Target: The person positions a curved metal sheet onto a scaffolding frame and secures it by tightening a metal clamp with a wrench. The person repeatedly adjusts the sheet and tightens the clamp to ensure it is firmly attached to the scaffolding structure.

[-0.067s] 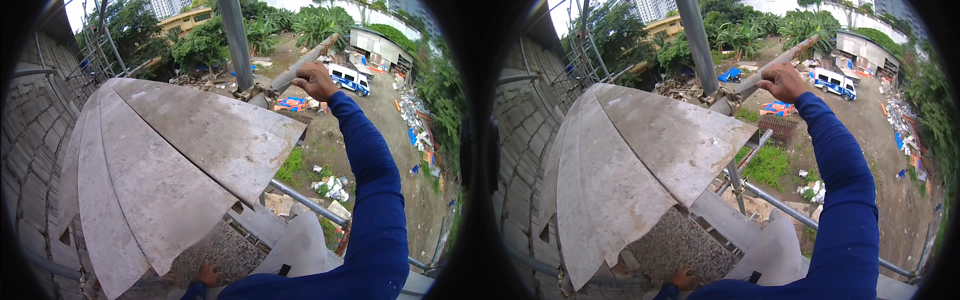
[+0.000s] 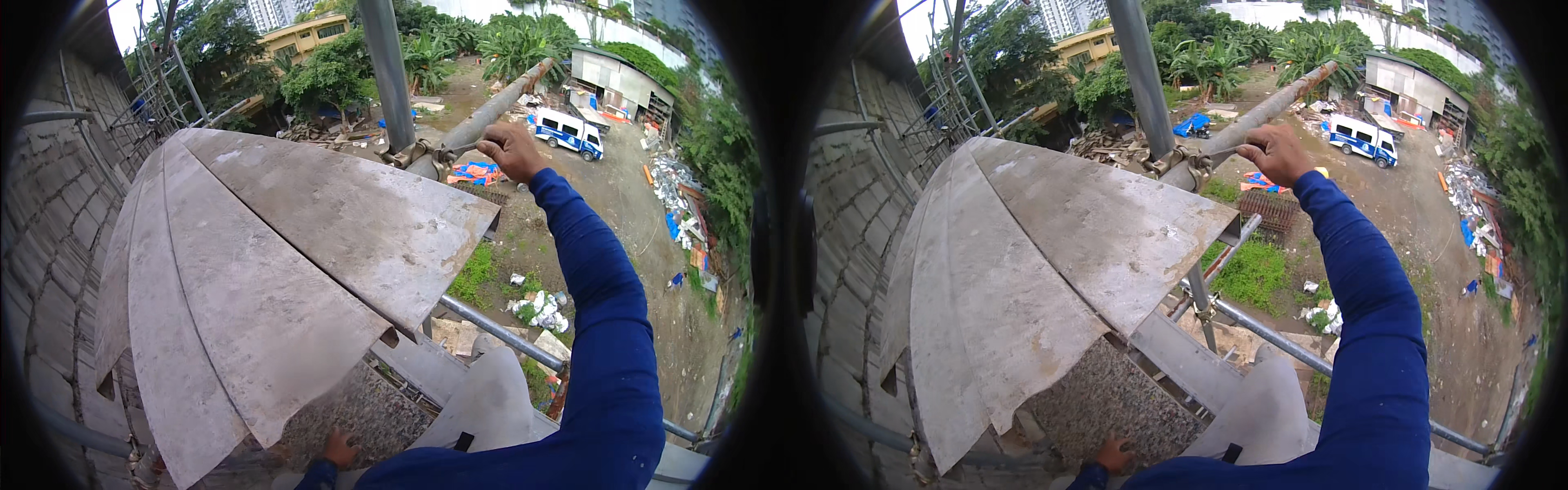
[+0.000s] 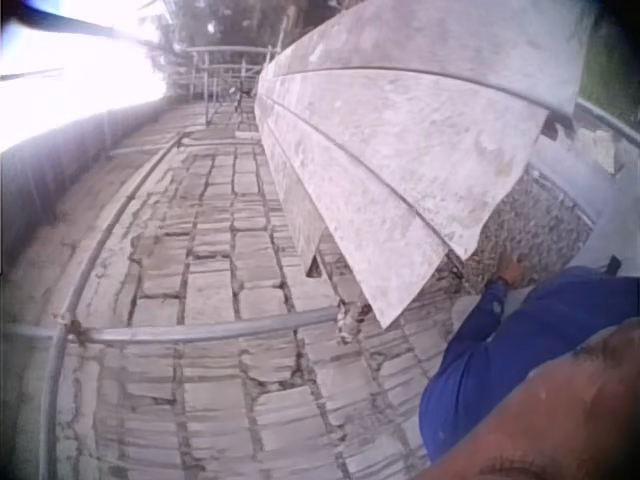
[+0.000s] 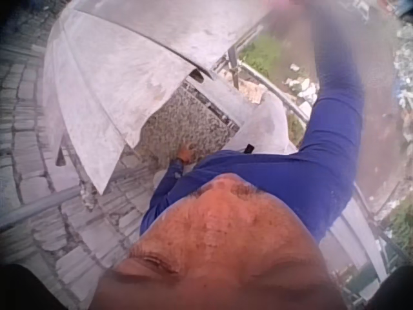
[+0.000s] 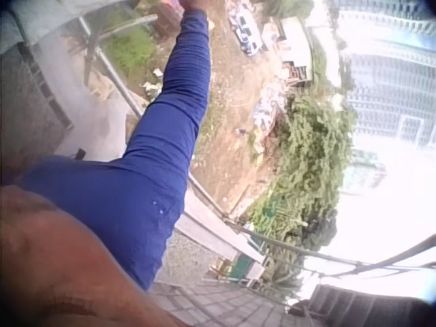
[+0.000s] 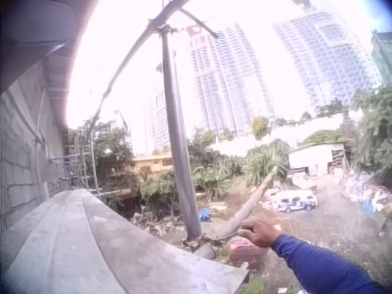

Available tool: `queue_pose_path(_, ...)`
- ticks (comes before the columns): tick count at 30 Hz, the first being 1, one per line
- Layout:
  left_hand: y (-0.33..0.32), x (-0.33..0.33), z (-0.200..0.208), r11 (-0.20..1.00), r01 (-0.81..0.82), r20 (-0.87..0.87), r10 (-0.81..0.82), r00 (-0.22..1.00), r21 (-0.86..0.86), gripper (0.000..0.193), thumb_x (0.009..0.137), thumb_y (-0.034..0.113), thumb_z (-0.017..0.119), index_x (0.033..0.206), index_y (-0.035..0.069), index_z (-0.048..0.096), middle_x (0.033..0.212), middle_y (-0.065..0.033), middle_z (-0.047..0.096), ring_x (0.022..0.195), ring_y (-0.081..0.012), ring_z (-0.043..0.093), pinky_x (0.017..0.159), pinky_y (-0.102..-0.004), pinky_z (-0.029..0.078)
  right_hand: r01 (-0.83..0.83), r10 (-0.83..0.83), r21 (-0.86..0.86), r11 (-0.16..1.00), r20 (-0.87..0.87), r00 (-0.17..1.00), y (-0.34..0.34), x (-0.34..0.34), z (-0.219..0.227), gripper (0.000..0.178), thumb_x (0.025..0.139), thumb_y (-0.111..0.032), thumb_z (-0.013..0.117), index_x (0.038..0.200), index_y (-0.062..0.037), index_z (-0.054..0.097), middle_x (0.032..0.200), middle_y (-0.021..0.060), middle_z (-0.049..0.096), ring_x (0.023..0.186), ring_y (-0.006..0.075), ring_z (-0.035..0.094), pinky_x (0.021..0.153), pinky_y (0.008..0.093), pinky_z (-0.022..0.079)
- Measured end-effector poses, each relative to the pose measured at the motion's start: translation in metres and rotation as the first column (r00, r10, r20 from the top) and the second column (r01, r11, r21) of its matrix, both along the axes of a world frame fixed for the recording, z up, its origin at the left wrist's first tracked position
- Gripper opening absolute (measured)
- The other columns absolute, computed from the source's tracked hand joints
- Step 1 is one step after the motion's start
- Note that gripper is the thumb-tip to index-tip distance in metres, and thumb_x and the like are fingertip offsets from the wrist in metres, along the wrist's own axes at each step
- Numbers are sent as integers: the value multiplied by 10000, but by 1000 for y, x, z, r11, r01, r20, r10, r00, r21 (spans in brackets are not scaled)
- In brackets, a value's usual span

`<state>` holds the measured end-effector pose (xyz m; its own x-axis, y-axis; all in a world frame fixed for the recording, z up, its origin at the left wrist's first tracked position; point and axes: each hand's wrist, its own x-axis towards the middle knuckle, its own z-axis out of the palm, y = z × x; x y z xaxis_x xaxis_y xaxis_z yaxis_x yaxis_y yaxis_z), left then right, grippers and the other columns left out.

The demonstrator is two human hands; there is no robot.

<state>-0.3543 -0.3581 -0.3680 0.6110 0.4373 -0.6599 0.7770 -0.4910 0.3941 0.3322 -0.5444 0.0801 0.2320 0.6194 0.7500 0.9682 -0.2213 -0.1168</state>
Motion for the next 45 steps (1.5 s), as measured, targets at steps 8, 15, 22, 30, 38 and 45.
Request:
queue_pose_path(8,5,19,1,1000,25,-54,-24,998,2,776,878,599,684,1491,151,527,1652,-314,126,1496,-504,240,1189,-548,321,119,675,738,664,-660,330,79,-125,-148,302,1056,-288,559,972,-17,661,848,-5,652,778,114,550,708,307,452)
queue_pose_path(15,10,29,5,999,14,-122,-20,992,-48,808,877,612,696,1510,148,501,1666,-307,42,1518,-482,198,1215,-540,277,201,734,750,630,-660,160,89,-125,-156,184,1018,-179,598,1024,-16,683,910,14,664,842,114,570,767,297,471)
queue_pose_path(22,5,5,8,993,-82,-35,80,996,-81,768,873,518,734,1512,163,497,1657,-311,103,1520,-468,205,1205,-524,305,131,398,625,769,-629,668,49,-74,-153,325,1030,-302,618,902,-8,669,711,41,565,717,123,515,650,340,427)
queue_pose_path(30,6,14,17,994,-53,10,54,998,-101,847,854,507,762,1548,149,436,1656,-316,98,1517,-489,192,1197,-545,305,35,-35,135,990,3,999,-13,-18,-17,256,929,-310,696,867,-63,679,798,103,626,823,320,612,756,435,439)
queue_pose_path(38,-3,22,25,994,-63,-108,54,993,-85,891,871,554,737,1587,173,368,1663,-301,50,1521,-493,155,1207,-588,274,104,-8,-213,971,408,913,-17,-16,75,238,904,-330,714,852,-114,630,845,52,620,902,275,609,864,433,376)
queue_pose_path(45,-5,19,38,995,-31,-137,18,990,-92,865,886,559,712,1586,180,372,1660,-307,70,1523,-488,160,1200,-585,284,17,-14,-10,1000,261,965,-8,-3,24,326,927,-386,678,814,-90,604,766,86,584,841,310,583,837,424,364)
